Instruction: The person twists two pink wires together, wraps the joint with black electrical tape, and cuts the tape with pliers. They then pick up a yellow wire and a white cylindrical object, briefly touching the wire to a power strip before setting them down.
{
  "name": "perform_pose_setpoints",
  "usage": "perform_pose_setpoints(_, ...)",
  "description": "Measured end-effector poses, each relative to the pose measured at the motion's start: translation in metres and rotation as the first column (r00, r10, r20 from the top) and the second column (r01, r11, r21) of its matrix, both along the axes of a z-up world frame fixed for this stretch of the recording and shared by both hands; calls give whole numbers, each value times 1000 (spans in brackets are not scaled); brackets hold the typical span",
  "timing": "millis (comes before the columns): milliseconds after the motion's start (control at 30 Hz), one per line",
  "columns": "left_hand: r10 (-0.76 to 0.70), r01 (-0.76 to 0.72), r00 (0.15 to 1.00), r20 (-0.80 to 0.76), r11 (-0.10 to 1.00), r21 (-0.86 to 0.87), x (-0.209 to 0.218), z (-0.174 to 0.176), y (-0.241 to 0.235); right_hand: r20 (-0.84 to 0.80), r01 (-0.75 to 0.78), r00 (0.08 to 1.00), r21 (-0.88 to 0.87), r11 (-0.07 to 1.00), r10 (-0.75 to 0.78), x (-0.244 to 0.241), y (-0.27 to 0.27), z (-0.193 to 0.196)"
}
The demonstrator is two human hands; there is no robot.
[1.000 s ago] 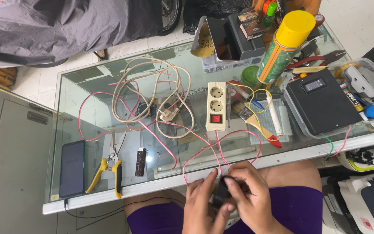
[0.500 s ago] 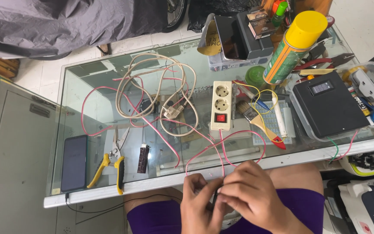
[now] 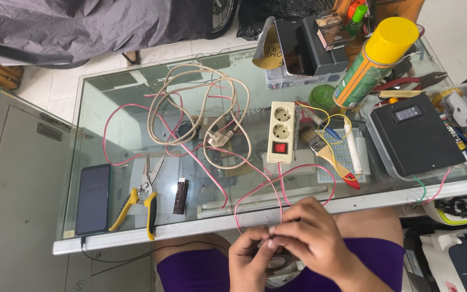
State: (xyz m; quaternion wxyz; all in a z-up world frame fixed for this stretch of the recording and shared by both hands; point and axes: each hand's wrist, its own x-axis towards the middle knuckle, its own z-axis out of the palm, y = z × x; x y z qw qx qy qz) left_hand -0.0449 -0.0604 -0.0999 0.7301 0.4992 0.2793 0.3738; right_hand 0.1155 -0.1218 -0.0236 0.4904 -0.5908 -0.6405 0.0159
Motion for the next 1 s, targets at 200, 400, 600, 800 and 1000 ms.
perform_pose_setpoints(200,29,-75,993,-113,900,-429,5,3,-1,264,178,958,-238,955,-113,56,31,-25)
perform_pose_setpoints(400,-31,-98,960,-278,893,-439,19,26,8,584,256,809,-253,933,-64,63,49,-46)
perform_pose_setpoints(600,12,-107,971,-239,915,-389,38,44,22,565,247,824,-292,924,-41,65,49,-29)
perform_pose_setpoints(800,47,-131,964,-260,940,-316,55,37,28,193,41,979,-486,873,62,63,40,2)
perform_pose_setpoints(1000,88,-144,976,-197,946,-291,61,45,30,-11,-39,999,-536,843,40,61,34,5)
